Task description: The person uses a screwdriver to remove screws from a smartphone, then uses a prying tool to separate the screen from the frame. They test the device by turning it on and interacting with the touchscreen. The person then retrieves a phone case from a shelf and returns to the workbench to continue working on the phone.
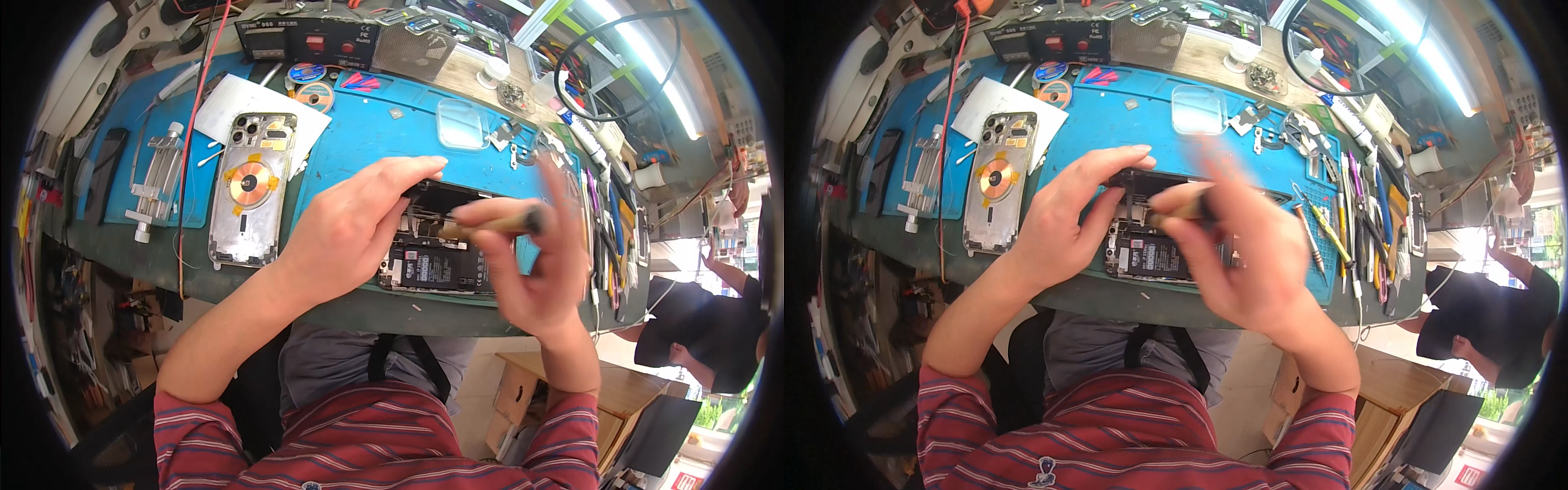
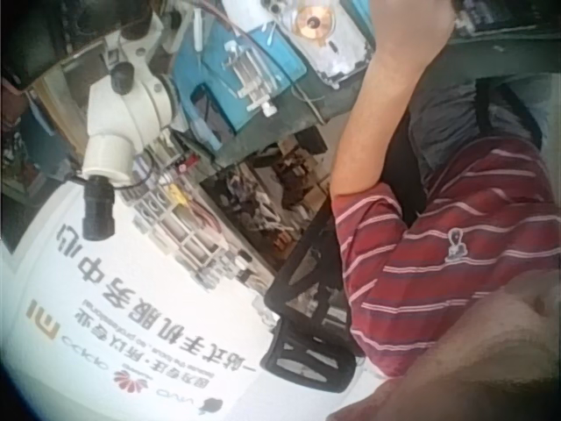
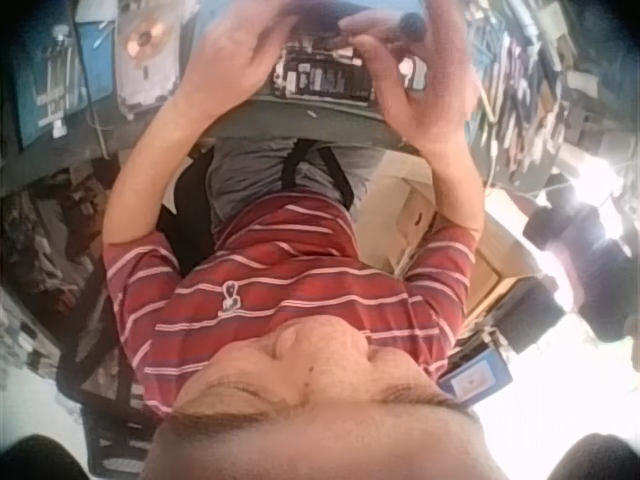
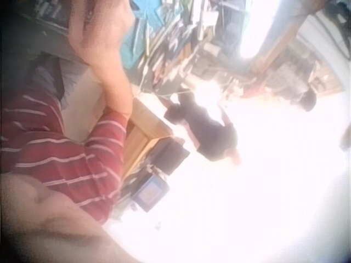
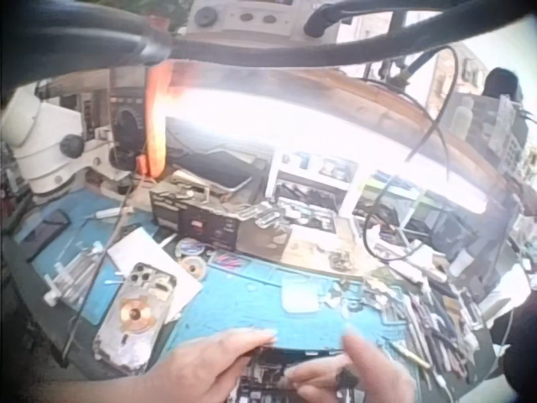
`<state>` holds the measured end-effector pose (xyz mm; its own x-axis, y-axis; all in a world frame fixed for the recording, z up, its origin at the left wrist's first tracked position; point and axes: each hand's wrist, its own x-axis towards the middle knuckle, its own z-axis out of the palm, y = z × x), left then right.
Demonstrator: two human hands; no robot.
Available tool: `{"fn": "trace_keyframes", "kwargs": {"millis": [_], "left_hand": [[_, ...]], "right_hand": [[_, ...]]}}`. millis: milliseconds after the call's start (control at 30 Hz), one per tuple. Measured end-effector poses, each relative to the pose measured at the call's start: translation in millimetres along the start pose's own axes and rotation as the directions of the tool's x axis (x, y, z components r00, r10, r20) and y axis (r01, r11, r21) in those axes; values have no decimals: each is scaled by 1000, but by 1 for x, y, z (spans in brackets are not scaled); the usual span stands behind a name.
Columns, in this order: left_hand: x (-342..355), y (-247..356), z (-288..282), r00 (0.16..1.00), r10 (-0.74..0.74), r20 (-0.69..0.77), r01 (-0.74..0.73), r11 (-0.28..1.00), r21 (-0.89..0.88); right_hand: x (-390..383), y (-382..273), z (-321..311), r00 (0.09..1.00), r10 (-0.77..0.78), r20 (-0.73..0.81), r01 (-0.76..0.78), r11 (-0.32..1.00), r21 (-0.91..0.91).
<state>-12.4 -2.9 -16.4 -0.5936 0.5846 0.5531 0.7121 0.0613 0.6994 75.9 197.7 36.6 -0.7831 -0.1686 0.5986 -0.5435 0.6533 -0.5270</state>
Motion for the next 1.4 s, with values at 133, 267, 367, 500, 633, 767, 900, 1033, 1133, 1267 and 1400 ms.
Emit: {"fn": "trace_keyframes", "kwargs": {"millis": [133,267,367,500,633,767,900,1033,1133,1267,1400], "left_hand": [[-1,2,0,1000,-28,5,29,999,-40],[-2,6,0,995,-99,28,100,993,-56],[-2,3,0,997,-74,17,75,996,-40],[-1,2,0,997,-79,14,79,997,-15],[-2,2,-1,993,-117,4,117,993,-18],[1,7,-4,984,-169,63,170,985,-20],[-3,3,-8,981,-127,147,141,986,-88],[-1,15,-22,951,-69,301,104,989,-102],[1,17,-28,909,-50,413,85,994,-67],[1,23,-32,865,-45,500,61,998,-14],[1,27,-31,821,-48,569,-4,996,89]], "right_hand": [[-21,0,-32,858,317,-405,-300,948,106],[-53,37,-71,859,477,-184,-506,739,-446],[-72,51,-78,886,452,-104,-401,635,-660],[-77,54,-82,962,244,-119,-233,518,-823],[-81,34,-75,926,365,-96,-320,623,-714],[-92,36,-74,936,339,-91,-291,605,-741],[-88,30,-79,912,370,-175,-394,678,-621],[-80,22,-84,914,398,-75,-401,862,-312],[-71,19,-87,919,360,158,-307,908,-284],[-56,21,-72,908,221,355,-114,948,-297],[-50,21,-60,870,205,449,-60,947,-316]]}}
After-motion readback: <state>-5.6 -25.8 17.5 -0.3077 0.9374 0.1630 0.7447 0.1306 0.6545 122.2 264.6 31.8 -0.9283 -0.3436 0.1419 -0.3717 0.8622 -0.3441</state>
